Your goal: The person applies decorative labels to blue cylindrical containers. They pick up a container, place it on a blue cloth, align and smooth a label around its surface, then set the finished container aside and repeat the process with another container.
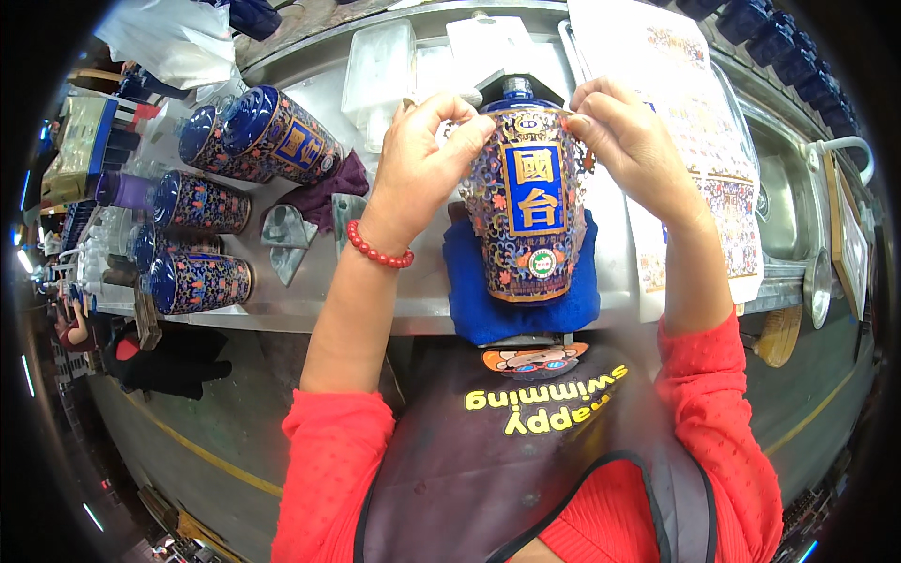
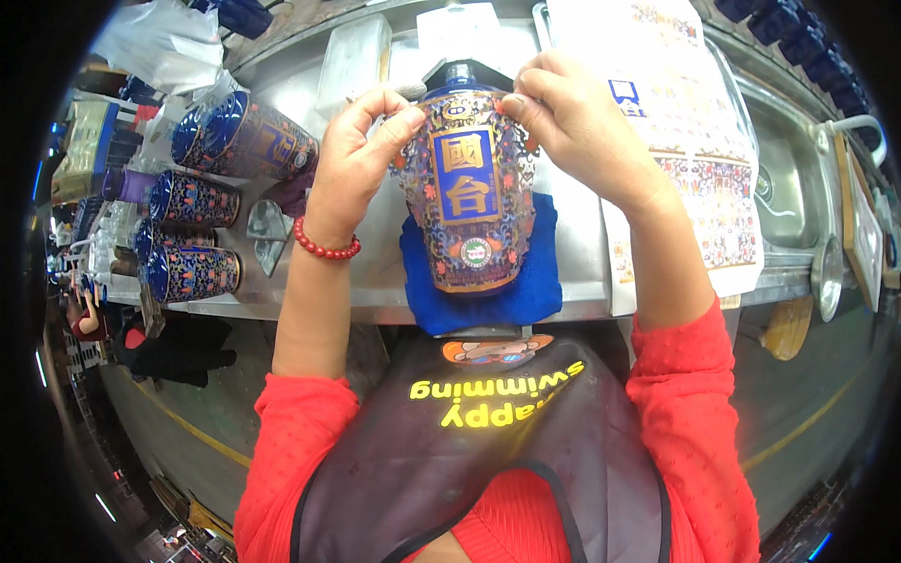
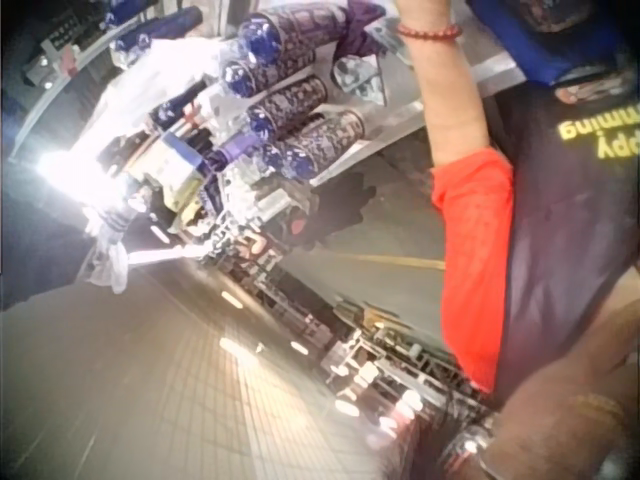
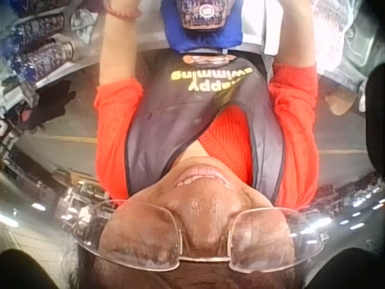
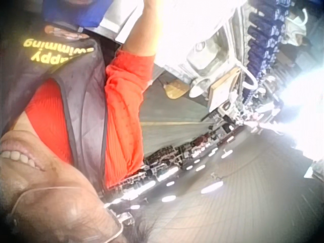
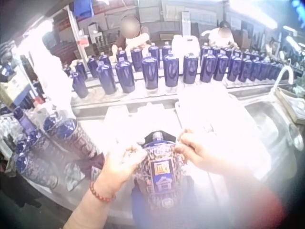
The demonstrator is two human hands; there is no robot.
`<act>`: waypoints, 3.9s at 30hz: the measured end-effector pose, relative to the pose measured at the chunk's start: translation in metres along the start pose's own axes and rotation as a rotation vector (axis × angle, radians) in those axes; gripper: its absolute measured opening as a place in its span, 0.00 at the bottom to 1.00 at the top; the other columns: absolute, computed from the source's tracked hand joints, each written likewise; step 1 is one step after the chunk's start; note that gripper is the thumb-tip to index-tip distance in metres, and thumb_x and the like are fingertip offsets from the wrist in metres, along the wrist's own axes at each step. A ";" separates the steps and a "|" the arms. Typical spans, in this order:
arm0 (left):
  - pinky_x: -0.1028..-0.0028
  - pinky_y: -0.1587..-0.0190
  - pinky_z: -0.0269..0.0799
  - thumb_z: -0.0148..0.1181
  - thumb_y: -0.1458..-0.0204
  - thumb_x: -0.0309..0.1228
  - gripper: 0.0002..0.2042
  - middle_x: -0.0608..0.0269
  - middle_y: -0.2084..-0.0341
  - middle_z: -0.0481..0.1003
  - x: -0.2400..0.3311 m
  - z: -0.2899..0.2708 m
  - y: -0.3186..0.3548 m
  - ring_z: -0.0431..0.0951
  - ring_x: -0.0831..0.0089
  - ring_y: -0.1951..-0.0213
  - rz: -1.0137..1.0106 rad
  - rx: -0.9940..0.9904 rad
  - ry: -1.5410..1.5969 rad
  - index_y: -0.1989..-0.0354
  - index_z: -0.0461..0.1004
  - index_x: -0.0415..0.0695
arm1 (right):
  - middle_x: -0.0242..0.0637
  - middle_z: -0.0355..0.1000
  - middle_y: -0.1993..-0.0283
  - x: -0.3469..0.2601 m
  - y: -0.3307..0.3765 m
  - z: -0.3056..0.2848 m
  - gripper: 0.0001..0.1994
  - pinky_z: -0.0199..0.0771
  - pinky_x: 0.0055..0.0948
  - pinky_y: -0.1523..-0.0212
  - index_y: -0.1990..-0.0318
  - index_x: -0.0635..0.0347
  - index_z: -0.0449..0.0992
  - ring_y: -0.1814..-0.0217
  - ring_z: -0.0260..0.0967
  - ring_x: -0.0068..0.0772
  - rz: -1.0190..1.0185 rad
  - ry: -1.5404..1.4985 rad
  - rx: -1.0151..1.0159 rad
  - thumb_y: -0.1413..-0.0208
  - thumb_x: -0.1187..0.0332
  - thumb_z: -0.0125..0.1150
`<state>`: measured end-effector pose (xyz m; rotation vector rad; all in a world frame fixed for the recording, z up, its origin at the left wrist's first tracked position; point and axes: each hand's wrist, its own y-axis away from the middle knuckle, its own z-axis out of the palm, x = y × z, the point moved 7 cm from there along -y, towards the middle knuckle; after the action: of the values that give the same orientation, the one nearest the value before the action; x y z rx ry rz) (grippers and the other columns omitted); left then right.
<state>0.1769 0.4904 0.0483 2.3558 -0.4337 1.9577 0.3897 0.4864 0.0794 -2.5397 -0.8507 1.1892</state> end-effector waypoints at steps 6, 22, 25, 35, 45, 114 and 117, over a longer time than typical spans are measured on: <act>0.60 0.45 0.69 0.60 0.40 0.36 0.14 0.49 0.57 0.79 0.023 -0.013 0.027 0.79 0.58 0.55 0.282 0.387 -0.387 0.54 0.78 0.38 | 0.44 0.72 0.51 -0.025 0.013 -0.017 0.11 0.74 0.38 0.51 0.50 0.63 0.78 0.51 0.71 0.45 -0.078 0.302 0.273 0.40 0.73 0.62; 0.52 0.28 0.44 0.58 0.42 0.60 0.42 0.42 0.34 0.66 0.011 0.029 0.070 0.60 0.45 0.31 0.451 0.005 -0.456 0.30 0.64 0.38 | 0.50 0.58 0.30 -0.027 0.079 0.027 0.30 0.71 0.38 0.42 0.32 0.57 0.71 0.47 0.64 0.42 -0.034 -0.050 0.075 0.38 0.53 0.65; 0.54 0.28 0.45 0.59 0.43 0.60 0.44 0.42 0.32 0.65 0.005 0.028 0.069 0.61 0.46 0.31 0.369 -0.032 -0.388 0.28 0.61 0.37 | 0.50 0.57 0.30 -0.023 0.076 0.028 0.32 0.71 0.39 0.42 0.30 0.57 0.68 0.47 0.65 0.42 0.019 -0.064 0.066 0.38 0.52 0.63; 0.56 0.28 0.49 0.55 0.41 0.63 0.46 0.43 0.32 0.65 0.003 0.028 0.068 0.62 0.49 0.31 0.377 0.023 -0.318 0.27 0.57 0.34 | 0.51 0.54 0.28 -0.019 0.078 0.028 0.35 0.68 0.43 0.37 0.27 0.56 0.62 0.39 0.64 0.49 0.101 -0.092 0.007 0.35 0.46 0.58; 0.56 0.28 0.49 0.53 0.38 0.61 0.42 0.44 0.32 0.65 -0.001 0.030 0.070 0.61 0.47 0.31 0.413 0.039 -0.298 0.27 0.59 0.37 | 0.52 0.51 0.25 -0.019 0.077 0.035 0.35 0.71 0.40 0.41 0.27 0.58 0.63 0.46 0.66 0.42 0.092 -0.204 -0.009 0.36 0.47 0.60; 0.50 0.27 0.39 0.54 0.52 0.75 0.57 0.43 0.27 0.54 -0.010 0.024 0.062 0.52 0.47 0.26 0.466 -0.143 -0.474 0.22 0.48 0.45 | 0.53 0.49 0.22 -0.016 0.073 0.029 0.51 0.63 0.44 0.30 0.22 0.54 0.50 0.22 0.51 0.54 0.077 -0.155 -0.172 0.47 0.43 0.71; 0.50 0.27 0.40 0.54 0.51 0.74 0.56 0.42 0.27 0.55 -0.008 0.025 0.061 0.52 0.46 0.26 0.449 -0.145 -0.451 0.22 0.48 0.45 | 0.53 0.49 0.22 -0.015 0.071 0.030 0.52 0.59 0.43 0.28 0.22 0.57 0.50 0.21 0.50 0.53 0.078 -0.140 -0.171 0.47 0.40 0.69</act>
<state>0.1842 0.4280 0.0270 2.7704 -1.1734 1.4241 0.3886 0.4185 0.0395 -2.6715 -0.9294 1.3883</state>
